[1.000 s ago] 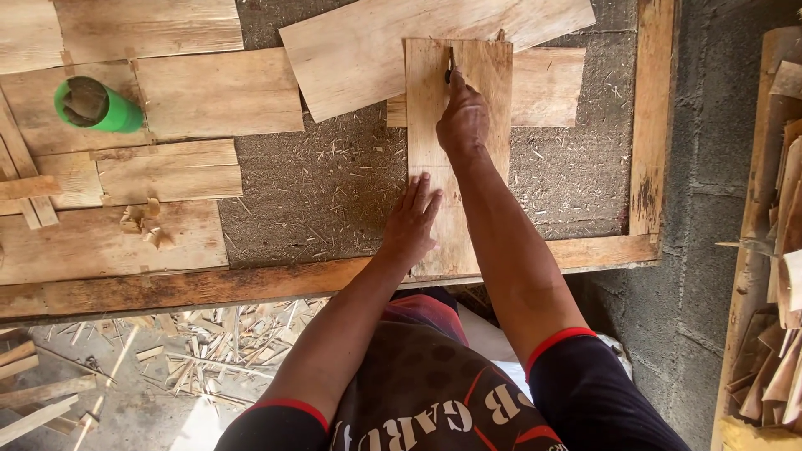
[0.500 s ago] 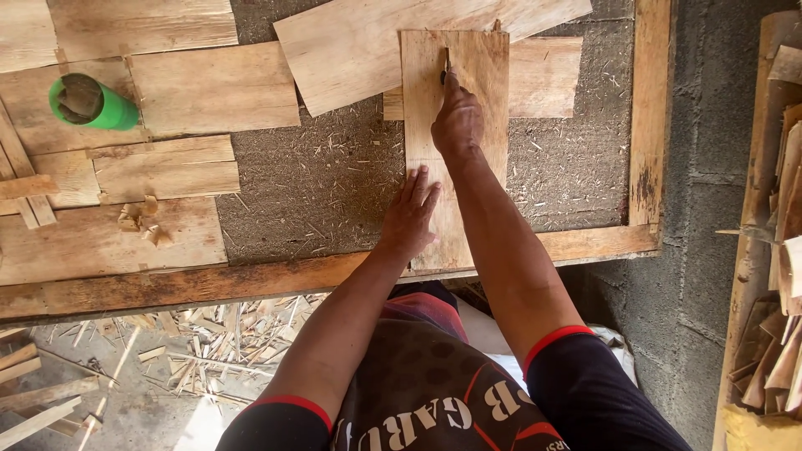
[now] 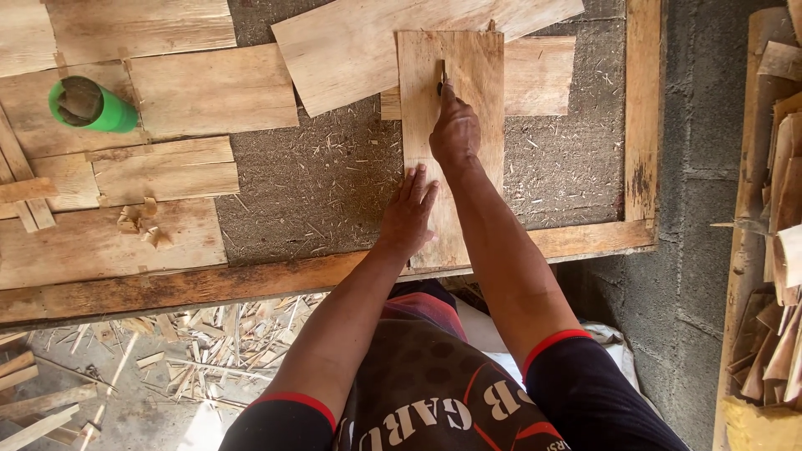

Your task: Measure, cut, shape, and dry-fit sections of wood veneer onto a wooden panel framework at a workbench.

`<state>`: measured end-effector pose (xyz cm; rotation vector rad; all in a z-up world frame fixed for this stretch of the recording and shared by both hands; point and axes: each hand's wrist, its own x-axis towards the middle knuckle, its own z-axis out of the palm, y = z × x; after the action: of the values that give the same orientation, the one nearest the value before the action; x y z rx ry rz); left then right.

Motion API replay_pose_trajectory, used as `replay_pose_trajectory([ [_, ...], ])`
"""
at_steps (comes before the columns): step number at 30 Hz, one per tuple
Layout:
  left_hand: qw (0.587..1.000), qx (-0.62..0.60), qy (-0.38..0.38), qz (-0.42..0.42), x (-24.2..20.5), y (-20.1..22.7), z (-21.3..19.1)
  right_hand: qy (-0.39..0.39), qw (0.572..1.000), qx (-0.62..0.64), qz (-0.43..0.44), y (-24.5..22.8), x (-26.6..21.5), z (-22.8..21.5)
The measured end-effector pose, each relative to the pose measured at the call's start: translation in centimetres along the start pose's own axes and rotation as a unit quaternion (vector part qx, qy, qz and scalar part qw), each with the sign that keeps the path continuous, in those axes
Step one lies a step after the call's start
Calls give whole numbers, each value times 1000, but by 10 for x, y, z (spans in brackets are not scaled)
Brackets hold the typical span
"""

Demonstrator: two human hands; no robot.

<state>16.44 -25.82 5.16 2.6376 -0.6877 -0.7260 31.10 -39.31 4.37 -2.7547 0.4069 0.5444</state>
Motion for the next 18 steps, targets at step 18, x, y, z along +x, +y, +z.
replay_pose_trajectory([
  [18, 1000, -2, -12, 0, 2, 0, -1, 9, 1000, -14, -6, 10, -23, 8],
])
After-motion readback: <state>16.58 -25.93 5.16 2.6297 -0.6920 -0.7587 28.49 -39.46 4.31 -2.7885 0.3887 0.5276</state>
